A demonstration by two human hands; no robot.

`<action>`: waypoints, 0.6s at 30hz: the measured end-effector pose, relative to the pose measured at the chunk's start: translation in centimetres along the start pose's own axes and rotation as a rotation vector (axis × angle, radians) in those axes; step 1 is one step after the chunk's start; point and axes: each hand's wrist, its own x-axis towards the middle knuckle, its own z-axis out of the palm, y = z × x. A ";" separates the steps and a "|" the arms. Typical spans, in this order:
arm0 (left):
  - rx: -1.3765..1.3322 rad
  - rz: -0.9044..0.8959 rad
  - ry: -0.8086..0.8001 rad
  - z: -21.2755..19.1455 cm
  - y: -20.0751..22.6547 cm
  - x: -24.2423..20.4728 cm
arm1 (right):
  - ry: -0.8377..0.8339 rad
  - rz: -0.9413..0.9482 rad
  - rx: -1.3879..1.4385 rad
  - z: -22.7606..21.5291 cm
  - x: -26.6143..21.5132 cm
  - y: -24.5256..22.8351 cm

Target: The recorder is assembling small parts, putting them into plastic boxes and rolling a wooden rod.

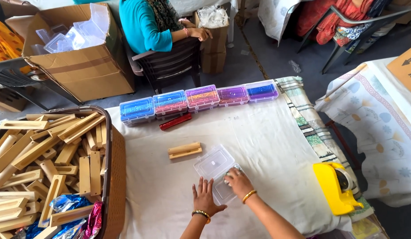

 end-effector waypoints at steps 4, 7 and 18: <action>-0.006 0.003 0.015 -0.1 0.1 0.2 | 0.181 0.000 -0.144 -2.3 -0.1 -0.4; -0.001 0.005 0.017 -0.4 0.1 0.1 | -0.131 0.203 -0.121 -4.0 0.5 -1.9; -0.027 0.033 0.033 0.1 -0.2 0.8 | 0.126 0.059 0.201 1.4 0.8 -2.6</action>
